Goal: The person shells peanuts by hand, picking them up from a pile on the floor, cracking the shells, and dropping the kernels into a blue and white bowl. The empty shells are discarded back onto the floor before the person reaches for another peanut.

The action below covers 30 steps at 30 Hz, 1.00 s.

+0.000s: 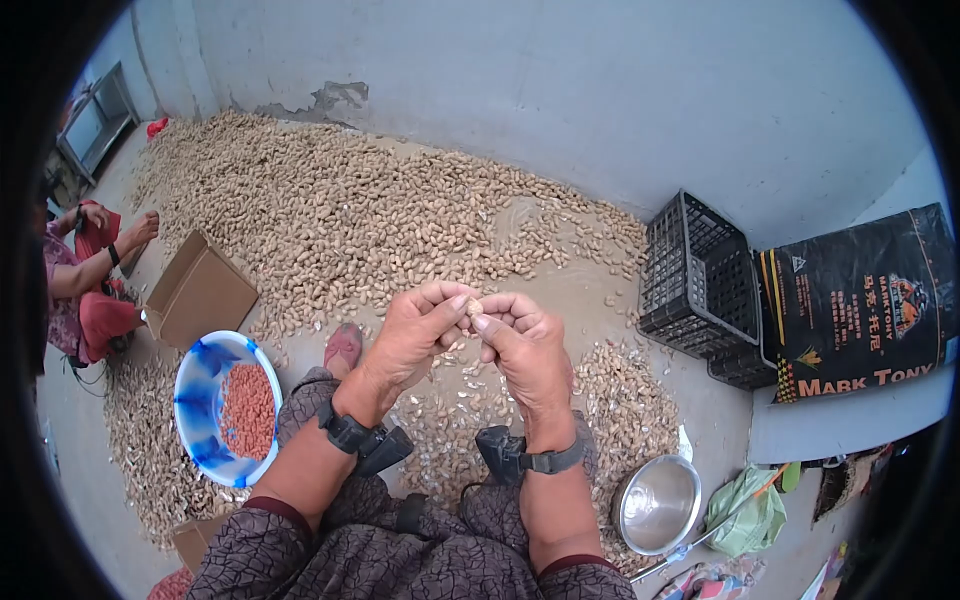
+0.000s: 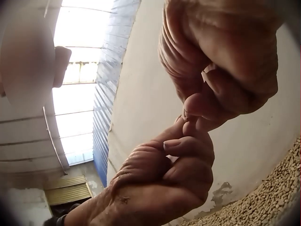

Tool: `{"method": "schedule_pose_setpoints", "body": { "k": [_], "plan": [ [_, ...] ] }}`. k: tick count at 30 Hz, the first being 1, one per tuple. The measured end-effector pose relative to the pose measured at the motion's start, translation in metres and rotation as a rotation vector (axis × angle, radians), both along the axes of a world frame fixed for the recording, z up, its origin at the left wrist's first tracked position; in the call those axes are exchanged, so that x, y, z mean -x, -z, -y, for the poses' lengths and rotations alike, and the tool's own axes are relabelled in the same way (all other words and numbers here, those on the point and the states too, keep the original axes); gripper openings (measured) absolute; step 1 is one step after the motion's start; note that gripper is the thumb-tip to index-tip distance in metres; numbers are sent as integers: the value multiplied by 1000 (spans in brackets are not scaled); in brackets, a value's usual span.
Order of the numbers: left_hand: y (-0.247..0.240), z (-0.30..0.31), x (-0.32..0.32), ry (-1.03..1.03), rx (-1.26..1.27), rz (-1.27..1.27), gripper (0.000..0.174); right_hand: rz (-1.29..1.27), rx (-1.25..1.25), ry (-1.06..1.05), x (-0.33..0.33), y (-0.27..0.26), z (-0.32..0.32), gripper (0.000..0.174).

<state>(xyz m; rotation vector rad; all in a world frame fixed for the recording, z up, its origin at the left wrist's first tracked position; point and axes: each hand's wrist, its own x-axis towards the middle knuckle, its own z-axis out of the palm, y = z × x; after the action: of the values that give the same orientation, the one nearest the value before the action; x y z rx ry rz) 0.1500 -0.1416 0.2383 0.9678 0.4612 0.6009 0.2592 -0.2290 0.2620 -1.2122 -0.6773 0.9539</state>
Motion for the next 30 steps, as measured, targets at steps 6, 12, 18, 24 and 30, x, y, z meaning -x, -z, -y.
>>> {"method": "schedule_pose_setpoints", "body": {
  "k": [6, 12, 18, 24, 30],
  "plan": [
    [2, 4, 3, 121, 137, 179, 28, 4, 2, 37, 2, -1, 2, 14],
    [-2, 10, -1, 97, 143, 221, 24, 22, -12, 4, 7, -8, 5, 11],
    [-2, 7, -2, 103, 15, 170, 24, 28, 13, -29, 7, -8, 5, 16],
    [-9, 4, 2, 91, 52, 105, 22, 37, 6, -63, 6, -10, 5, 17],
    [-5, 3, 1, 103, -107, 69, 22, 90, 70, -53, 5, -11, 5, 24]
  ]
}}
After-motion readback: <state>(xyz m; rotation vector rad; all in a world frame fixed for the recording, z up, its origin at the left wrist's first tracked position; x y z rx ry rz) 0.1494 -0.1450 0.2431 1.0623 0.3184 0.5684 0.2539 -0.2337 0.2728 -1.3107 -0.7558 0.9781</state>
